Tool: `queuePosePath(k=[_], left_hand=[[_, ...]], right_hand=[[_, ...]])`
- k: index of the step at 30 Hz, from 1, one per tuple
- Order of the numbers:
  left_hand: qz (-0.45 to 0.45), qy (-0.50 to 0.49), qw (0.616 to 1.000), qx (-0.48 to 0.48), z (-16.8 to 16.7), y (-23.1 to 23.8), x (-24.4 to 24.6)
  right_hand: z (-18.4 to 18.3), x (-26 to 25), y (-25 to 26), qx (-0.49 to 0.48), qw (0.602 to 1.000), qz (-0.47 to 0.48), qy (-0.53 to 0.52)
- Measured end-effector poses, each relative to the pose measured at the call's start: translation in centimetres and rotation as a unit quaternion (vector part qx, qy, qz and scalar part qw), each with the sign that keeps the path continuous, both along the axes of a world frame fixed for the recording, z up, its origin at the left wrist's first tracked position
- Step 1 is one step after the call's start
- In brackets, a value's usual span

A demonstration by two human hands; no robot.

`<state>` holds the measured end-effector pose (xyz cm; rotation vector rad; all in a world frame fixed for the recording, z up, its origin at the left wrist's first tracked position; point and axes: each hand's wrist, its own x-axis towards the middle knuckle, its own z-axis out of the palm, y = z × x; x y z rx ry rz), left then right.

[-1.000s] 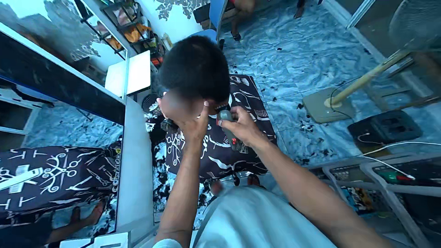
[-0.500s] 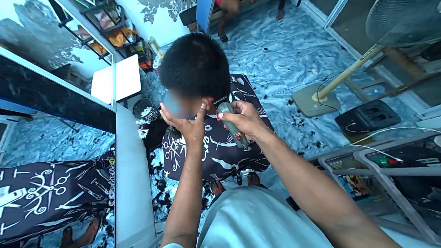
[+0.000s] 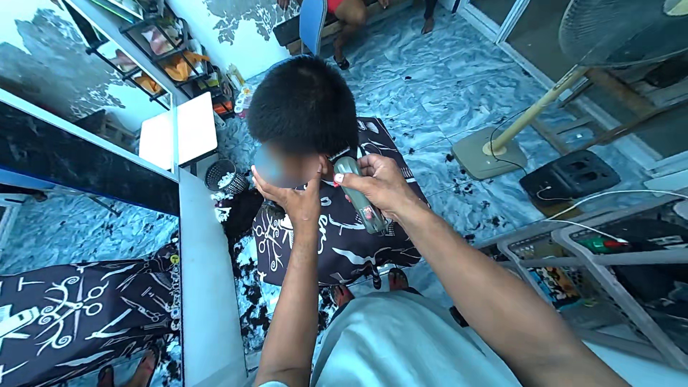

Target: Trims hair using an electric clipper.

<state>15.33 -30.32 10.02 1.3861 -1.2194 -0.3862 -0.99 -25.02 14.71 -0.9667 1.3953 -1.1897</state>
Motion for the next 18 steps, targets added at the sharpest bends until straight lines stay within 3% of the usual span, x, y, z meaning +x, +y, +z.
queuePosePath(k=[6, 9, 13, 18], left_hand=[[-0.006, 0.007, 1.000, 0.009, 0.3, 0.1, 0.2], [-0.002, 0.008, 1.000, 0.007, 0.2, 0.0, 0.2], [0.000, 0.004, 1.000, 0.014, 0.0, -0.1, 0.4], [-0.001, 0.008, 1.000, 0.016, -0.4, -0.3, 0.4]], right_hand=[[-1.0, 0.1, 0.8, 0.030, 0.999, -0.017, 0.028], [0.1, 0.2, 0.1, 0.017, 1.000, -0.015, -0.003], [0.9, 0.8, -0.3, -0.012, 0.998, -0.014, 0.068], [0.9, 1.1, 0.0, 0.014, 0.997, -0.033, 0.064]])
